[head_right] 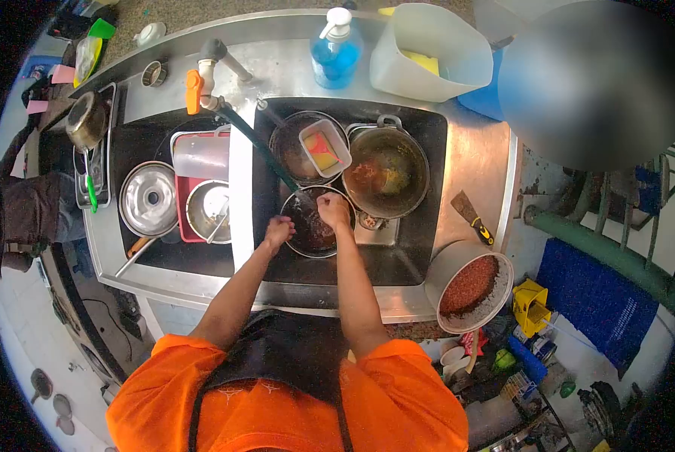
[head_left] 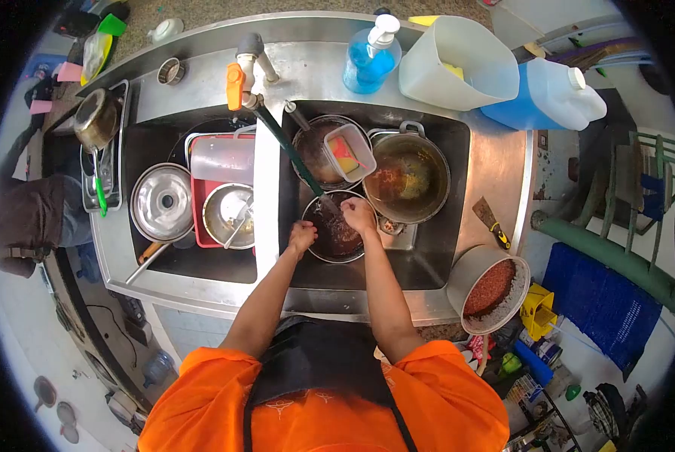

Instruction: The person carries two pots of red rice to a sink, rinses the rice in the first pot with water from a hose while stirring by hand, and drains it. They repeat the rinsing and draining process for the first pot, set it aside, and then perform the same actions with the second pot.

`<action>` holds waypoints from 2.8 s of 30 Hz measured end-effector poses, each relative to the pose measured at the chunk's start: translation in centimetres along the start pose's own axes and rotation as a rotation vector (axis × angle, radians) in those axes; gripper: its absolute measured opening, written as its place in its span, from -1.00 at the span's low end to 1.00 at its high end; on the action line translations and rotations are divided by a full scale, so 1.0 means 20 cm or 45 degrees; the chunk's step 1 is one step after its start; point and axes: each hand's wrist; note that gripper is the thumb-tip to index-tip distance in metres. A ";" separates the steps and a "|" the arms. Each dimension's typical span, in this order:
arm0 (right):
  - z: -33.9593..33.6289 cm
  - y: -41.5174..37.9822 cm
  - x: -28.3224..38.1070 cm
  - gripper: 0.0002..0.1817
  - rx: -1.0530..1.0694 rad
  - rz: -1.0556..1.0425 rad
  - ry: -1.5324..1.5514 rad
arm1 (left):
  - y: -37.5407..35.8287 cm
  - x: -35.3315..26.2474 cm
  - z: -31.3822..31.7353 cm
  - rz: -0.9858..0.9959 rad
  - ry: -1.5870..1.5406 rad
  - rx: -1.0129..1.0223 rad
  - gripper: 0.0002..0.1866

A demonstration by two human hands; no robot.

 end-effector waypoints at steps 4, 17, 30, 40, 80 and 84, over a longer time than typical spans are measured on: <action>0.07 0.03 -0.06 -0.76 0.080 0.133 0.374 | -0.01 -0.01 -0.01 0.013 0.035 0.036 -0.75; 0.05 0.07 0.22 -0.58 0.197 -0.225 0.524 | -0.09 -0.04 0.08 -0.190 -0.474 0.322 -0.76; -0.13 -0.08 0.33 -0.62 0.701 0.042 0.567 | -0.07 -0.21 0.31 -0.282 -0.253 -0.117 -0.49; -0.13 -0.09 0.23 -0.61 0.497 -0.184 0.525 | -0.14 -0.21 0.32 -0.134 -0.312 0.111 -0.27; -0.10 -0.14 0.31 -0.55 0.380 -0.118 0.535 | 0.00 -0.10 0.28 -0.027 0.240 -0.330 -0.75; -0.13 -0.12 0.29 -0.49 0.451 -0.131 0.518 | -0.09 -0.20 0.20 -0.162 -0.021 -0.048 -0.80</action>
Point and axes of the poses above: each hand's wrist, its own y-axis towards the middle knuckle, its own z-axis out of the palm, x = y × z, and after that the axes turned 4 degrees about -x, right-handed
